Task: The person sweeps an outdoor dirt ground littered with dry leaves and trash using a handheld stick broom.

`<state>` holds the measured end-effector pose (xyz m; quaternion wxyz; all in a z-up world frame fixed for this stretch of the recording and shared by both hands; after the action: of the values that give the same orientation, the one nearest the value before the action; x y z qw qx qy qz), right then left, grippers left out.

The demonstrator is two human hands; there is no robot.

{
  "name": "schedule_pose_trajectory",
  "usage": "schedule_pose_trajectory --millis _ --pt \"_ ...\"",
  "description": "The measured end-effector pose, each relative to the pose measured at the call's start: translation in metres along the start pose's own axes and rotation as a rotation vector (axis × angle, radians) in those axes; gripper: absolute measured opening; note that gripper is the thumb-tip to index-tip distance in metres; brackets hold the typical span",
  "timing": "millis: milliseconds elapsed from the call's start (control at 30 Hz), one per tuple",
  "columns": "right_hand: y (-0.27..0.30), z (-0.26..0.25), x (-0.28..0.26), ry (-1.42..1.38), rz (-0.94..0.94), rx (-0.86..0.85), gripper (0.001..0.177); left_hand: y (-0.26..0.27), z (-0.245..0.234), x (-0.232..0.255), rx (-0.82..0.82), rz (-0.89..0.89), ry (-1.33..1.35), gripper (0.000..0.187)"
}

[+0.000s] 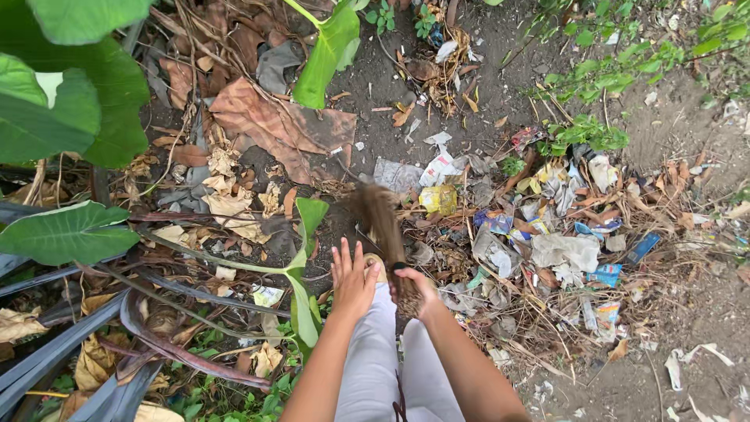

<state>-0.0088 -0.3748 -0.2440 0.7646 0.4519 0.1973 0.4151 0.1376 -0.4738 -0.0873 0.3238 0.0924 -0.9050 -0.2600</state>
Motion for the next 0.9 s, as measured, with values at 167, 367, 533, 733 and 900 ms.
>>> schedule_pose_trajectory --millis 167,367,533,733,900 --pt "0.065 0.005 -0.002 -0.049 -0.099 0.179 0.029 -0.007 0.000 -0.003 -0.008 0.011 -0.019 0.076" --pt "0.114 0.050 0.010 0.143 -0.246 0.234 0.023 -0.018 0.004 -0.004 -0.022 -0.008 -0.036 0.076" --pt "0.091 0.060 0.039 0.047 0.096 0.058 0.021 -0.016 0.000 -0.005 -0.057 -0.042 -0.060 0.077" --pt "0.020 0.034 0.036 0.056 0.043 0.033 0.021 -0.015 -0.002 0.005 -0.101 -0.047 -0.094 0.077" --pt "0.034 0.012 0.003 -0.097 -0.087 0.097 0.022 -0.013 -0.001 0.013 -0.092 -0.004 -0.093 0.077"
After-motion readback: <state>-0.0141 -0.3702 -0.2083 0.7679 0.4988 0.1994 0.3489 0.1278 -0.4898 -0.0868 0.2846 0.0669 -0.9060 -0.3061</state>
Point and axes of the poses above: each hand's wrist, its own y-axis away from the middle knuckle, its own z-axis out of the palm, x = y × z, the point moved 10 cm from there along -y, towards the middle knuckle, and after that the axes turned 1 degree about y, right-handed, at the moved point
